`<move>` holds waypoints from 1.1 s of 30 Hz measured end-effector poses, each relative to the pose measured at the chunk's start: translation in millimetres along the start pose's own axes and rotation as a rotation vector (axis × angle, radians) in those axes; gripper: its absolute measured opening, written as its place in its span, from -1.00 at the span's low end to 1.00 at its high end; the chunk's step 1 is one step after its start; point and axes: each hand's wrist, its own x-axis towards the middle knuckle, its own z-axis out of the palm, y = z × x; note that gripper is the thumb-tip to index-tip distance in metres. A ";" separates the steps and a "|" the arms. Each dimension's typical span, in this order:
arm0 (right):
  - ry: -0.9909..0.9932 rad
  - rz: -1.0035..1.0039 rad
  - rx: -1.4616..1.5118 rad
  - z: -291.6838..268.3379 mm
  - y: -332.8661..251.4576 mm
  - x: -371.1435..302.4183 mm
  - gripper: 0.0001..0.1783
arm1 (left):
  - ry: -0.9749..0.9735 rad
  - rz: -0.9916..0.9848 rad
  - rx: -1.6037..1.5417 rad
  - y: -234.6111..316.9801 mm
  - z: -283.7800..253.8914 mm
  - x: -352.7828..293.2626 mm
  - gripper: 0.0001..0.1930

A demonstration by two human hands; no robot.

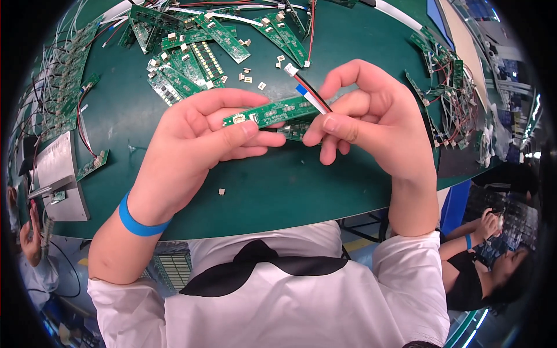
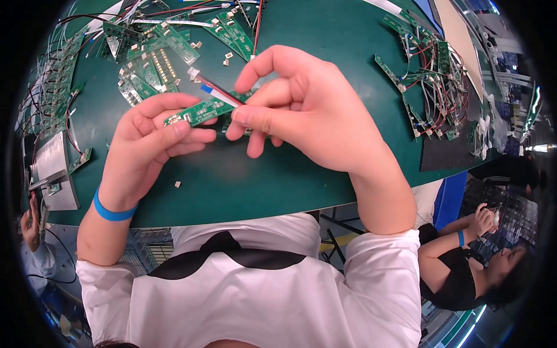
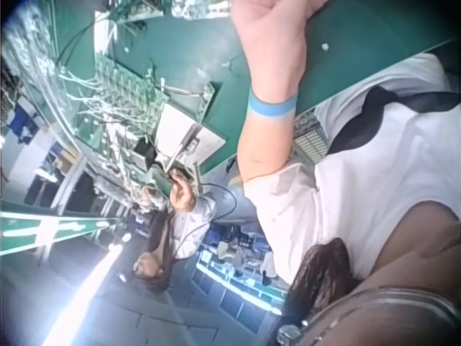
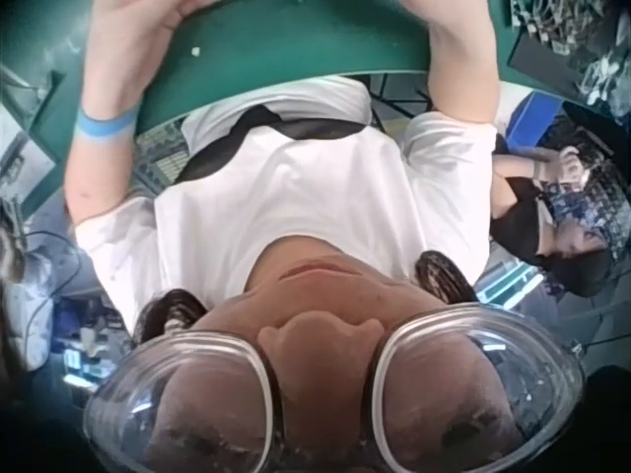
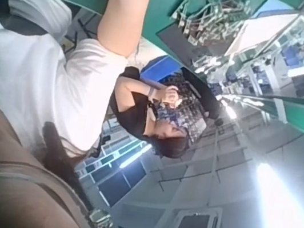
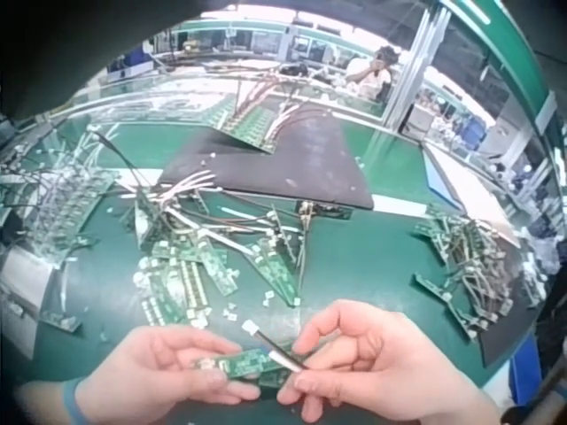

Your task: The person assembles electronic components by plugging ribbon cables and wire connectors into circuit boards by hand, then placing the connected circuit boards onto the table.

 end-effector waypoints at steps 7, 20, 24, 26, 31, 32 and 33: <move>-0.025 -0.017 0.091 1.2 10.7 -0.7 -0.91 | -0.007 -0.003 0.004 -0.1 0.1 -0.9 -0.66; 0.015 -0.450 -0.585 7.7 27.1 -0.3 -0.89 | -0.032 -0.016 0.033 -5.0 3.1 -2.2 -0.67; -0.042 -0.356 -0.459 4.6 27.2 -1.7 -0.87 | -0.048 -0.060 0.009 -3.2 3.0 -2.1 -0.68; -0.088 -0.232 -0.357 3.3 26.4 -2.0 -0.86 | -0.041 -0.120 -0.039 -2.6 2.8 -1.9 -0.68; -0.087 -0.187 -0.308 2.2 24.2 -3.0 -0.85 | -0.044 -0.132 -0.065 -3.9 3.2 -0.9 -0.70; -0.073 -0.187 -0.299 2.7 24.2 -2.7 -0.84 | -0.040 -0.130 -0.057 -4.4 3.0 -0.2 -0.71; -0.071 -0.187 -0.298 2.9 24.5 -3.2 -0.84 | -0.041 -0.132 -0.056 -4.6 3.8 -0.2 -0.71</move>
